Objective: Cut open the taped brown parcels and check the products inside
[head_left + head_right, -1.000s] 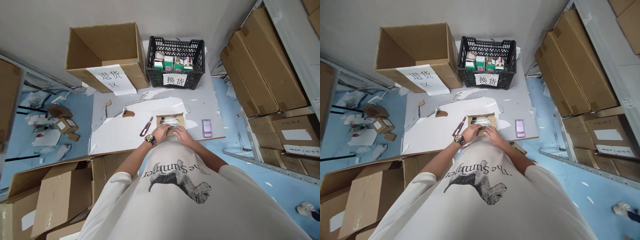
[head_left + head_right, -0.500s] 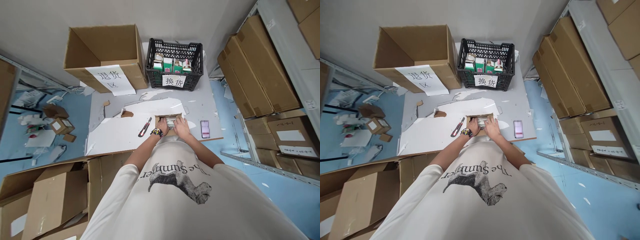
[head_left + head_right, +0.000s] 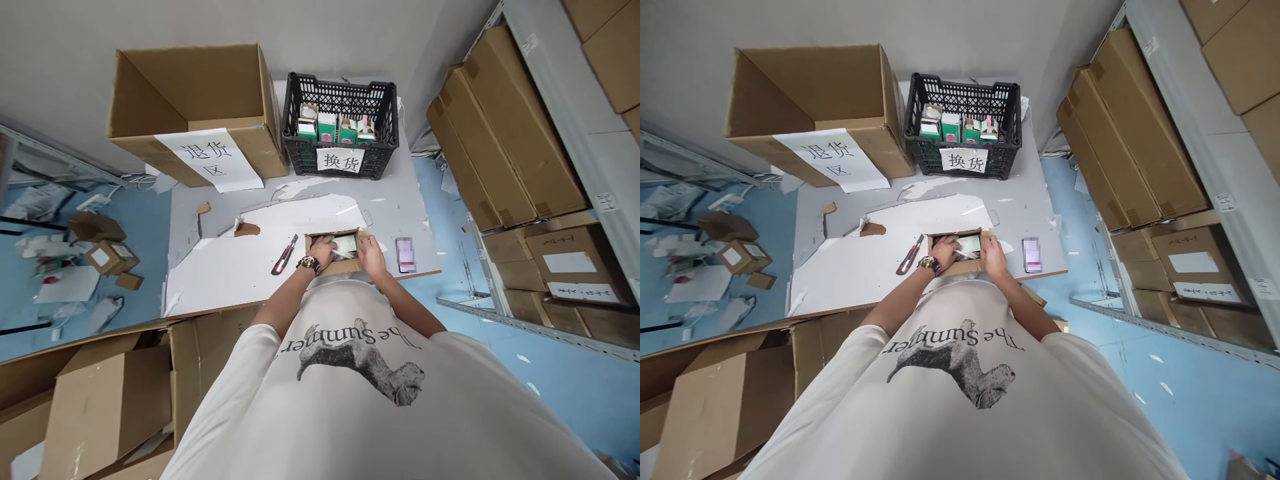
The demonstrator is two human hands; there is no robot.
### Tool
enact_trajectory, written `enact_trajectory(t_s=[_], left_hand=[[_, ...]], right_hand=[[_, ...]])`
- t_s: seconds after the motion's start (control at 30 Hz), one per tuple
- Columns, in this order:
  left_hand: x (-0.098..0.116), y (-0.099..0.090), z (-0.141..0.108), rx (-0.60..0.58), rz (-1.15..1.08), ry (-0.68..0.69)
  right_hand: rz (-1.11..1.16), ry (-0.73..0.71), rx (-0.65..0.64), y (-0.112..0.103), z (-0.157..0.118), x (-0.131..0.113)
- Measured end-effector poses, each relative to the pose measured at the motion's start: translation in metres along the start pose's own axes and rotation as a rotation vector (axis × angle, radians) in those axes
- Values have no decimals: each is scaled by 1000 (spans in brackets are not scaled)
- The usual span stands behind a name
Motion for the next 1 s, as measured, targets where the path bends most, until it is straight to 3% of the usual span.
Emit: enact_trajectory(t_s=[0.2, 0.37, 0.6, 1.0], left_hand=[[7, 4, -5, -103, -14, 104], [8, 1, 0, -91, -39, 31], [24, -7, 21, -32, 140, -73], [36, 17, 48, -193, 257, -192]], right_hand=[[19, -40, 5, 6, 5, -6], [24, -33, 0, 11, 11, -3], [15, -51, 6, 10, 13, -6], [-10, -27, -4, 14, 14, -10]])
Point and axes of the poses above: each hand's wrist, its own z-axis towards the middle knuckle, its own y-axis out of the palm, x = y × z, the point moved 8 cm from there along z, towards the middle knuckle, and after that the axes turned 3 degrees about -y, right-handed, at the moved point
